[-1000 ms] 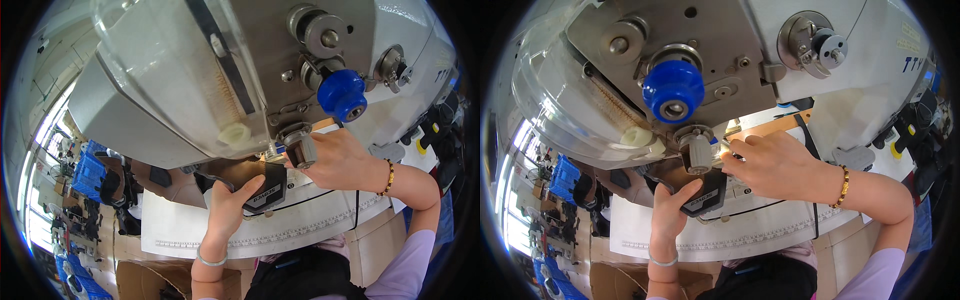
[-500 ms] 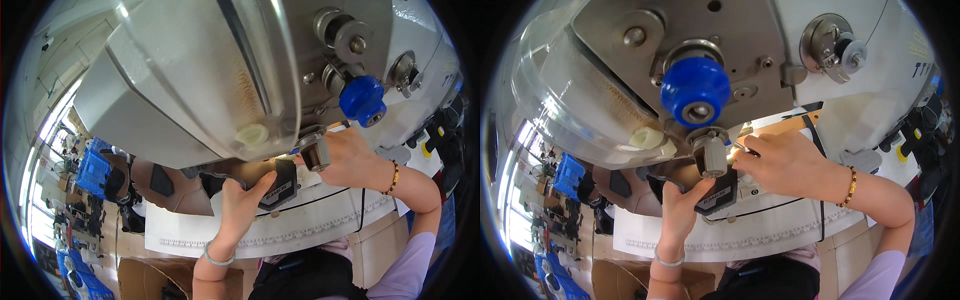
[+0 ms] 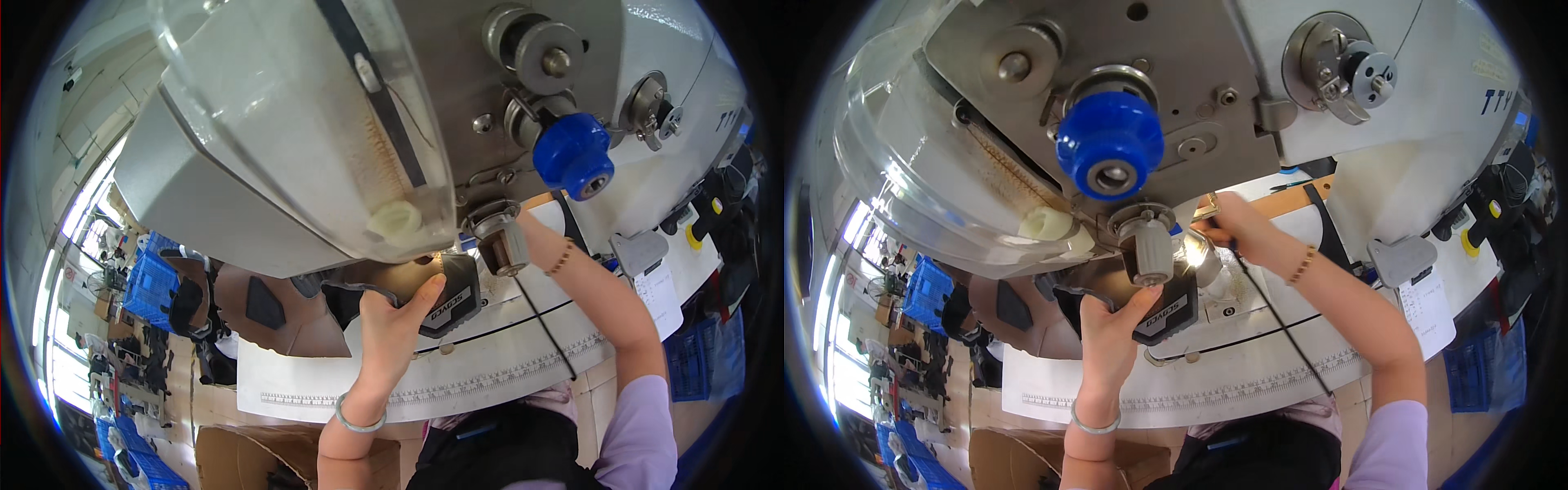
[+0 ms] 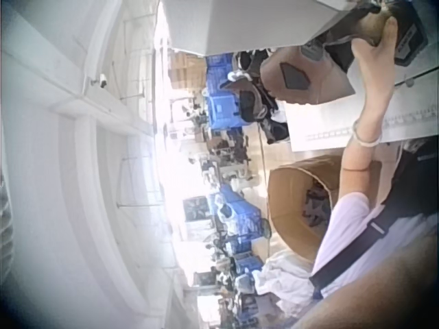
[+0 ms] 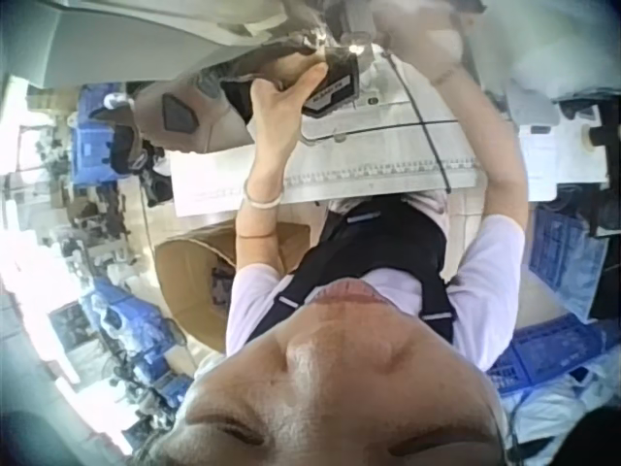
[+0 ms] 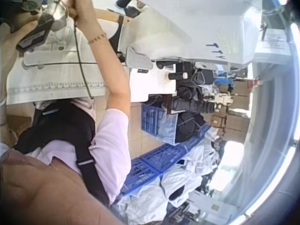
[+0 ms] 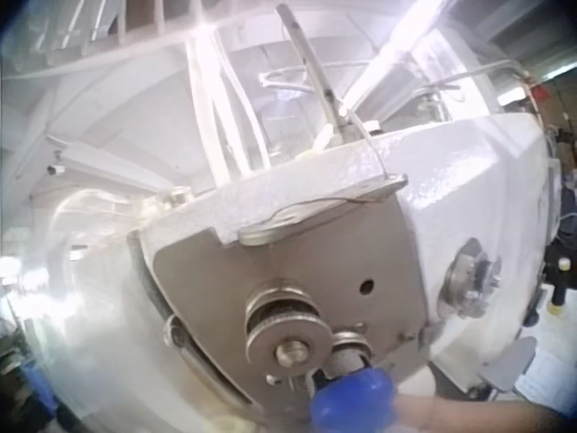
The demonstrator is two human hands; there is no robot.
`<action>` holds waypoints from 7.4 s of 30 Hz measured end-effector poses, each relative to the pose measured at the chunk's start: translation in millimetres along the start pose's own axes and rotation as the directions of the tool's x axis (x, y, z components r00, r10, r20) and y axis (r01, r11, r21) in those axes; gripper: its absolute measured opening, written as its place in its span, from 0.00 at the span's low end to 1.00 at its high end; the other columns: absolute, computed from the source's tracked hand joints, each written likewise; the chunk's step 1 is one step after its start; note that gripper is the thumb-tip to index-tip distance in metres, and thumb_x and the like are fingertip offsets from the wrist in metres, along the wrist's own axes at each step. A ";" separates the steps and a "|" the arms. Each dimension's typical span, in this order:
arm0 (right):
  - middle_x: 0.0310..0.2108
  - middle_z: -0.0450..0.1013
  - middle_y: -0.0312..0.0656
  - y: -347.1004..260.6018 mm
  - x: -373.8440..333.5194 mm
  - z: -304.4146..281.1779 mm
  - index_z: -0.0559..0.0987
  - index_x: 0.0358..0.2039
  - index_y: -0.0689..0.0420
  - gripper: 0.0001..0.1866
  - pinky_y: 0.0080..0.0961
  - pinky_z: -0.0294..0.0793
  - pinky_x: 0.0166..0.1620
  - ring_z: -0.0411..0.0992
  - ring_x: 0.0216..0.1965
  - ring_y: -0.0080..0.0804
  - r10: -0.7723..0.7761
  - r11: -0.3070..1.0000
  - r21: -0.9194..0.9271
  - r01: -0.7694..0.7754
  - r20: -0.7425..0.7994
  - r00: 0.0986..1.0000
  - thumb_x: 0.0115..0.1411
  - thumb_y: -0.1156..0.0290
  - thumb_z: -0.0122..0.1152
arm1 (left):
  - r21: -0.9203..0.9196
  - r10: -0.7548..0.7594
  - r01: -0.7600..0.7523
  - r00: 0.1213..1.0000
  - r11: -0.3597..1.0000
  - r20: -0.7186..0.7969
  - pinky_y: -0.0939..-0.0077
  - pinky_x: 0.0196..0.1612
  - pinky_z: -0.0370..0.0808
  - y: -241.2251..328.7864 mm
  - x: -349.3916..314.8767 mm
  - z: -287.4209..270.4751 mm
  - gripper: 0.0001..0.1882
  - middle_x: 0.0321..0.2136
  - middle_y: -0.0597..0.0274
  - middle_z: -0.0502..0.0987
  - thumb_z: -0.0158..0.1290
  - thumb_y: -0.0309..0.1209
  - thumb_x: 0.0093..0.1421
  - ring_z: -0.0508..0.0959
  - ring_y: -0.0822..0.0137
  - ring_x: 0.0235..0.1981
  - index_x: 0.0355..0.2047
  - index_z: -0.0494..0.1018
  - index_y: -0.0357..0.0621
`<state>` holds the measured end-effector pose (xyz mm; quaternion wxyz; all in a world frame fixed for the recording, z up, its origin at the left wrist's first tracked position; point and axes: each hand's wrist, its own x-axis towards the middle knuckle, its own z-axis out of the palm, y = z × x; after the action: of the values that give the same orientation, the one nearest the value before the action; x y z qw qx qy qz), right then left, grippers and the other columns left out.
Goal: The person stitches shoe components together using a sewing machine, trims thread using thread snips, and continues sewing along the edges of the boot upper.
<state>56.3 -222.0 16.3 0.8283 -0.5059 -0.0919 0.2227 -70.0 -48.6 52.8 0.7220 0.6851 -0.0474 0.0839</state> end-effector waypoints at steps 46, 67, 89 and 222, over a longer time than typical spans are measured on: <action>0.16 0.58 0.24 43.2 -36.8 53.8 0.68 0.18 0.52 0.13 0.12 0.50 0.21 0.52 0.17 0.09 -0.475 0.783 0.121 0.610 -0.518 0.711 0.60 0.70 0.54 | -0.267 -0.227 0.279 0.951 0.923 0.208 0.70 0.30 0.76 3.4 25.1 -27.6 0.14 0.31 0.45 0.75 0.53 0.22 0.54 0.78 0.56 0.28 0.39 0.64 0.29; 0.13 0.63 0.30 21.7 -54.2 33.0 0.70 0.20 0.54 0.14 0.12 0.48 0.14 0.53 0.11 0.12 -0.484 0.873 -0.118 0.473 -0.329 0.811 0.59 0.63 0.58 | -0.166 -0.233 0.300 0.913 0.939 0.334 0.71 0.34 0.77 5.1 39.1 -42.9 0.17 0.30 0.44 0.76 0.56 0.24 0.54 0.80 0.56 0.29 0.39 0.68 0.21; 0.19 0.63 0.37 25.6 -120.8 44.3 0.74 0.42 0.58 0.16 0.26 0.64 0.21 0.64 0.17 0.32 -0.747 -0.042 -0.978 0.206 0.167 0.643 0.55 0.65 0.60 | 0.712 0.771 -0.696 0.502 0.092 0.391 0.65 0.47 0.66 -20.5 0.5 -52.2 0.22 0.40 0.56 0.71 0.54 0.21 0.41 0.71 0.61 0.44 0.41 0.70 0.39; 0.20 0.59 0.34 50.6 -105.6 114.6 0.74 0.43 0.67 0.17 0.15 0.60 0.19 0.60 0.19 0.23 -0.719 -0.611 -0.747 -0.262 0.385 0.579 0.53 0.72 0.54 | 0.372 0.880 -0.889 0.382 0.267 0.281 0.78 0.33 0.72 -61.7 60.1 -41.8 0.15 0.34 0.64 0.77 0.57 0.15 0.43 0.75 0.66 0.35 0.32 0.79 0.47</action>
<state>-94.3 -159.7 33.6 -0.0427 -0.8835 -0.1455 -0.4433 -1.4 -6.4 0.9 0.3629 0.6930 -0.4049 0.4735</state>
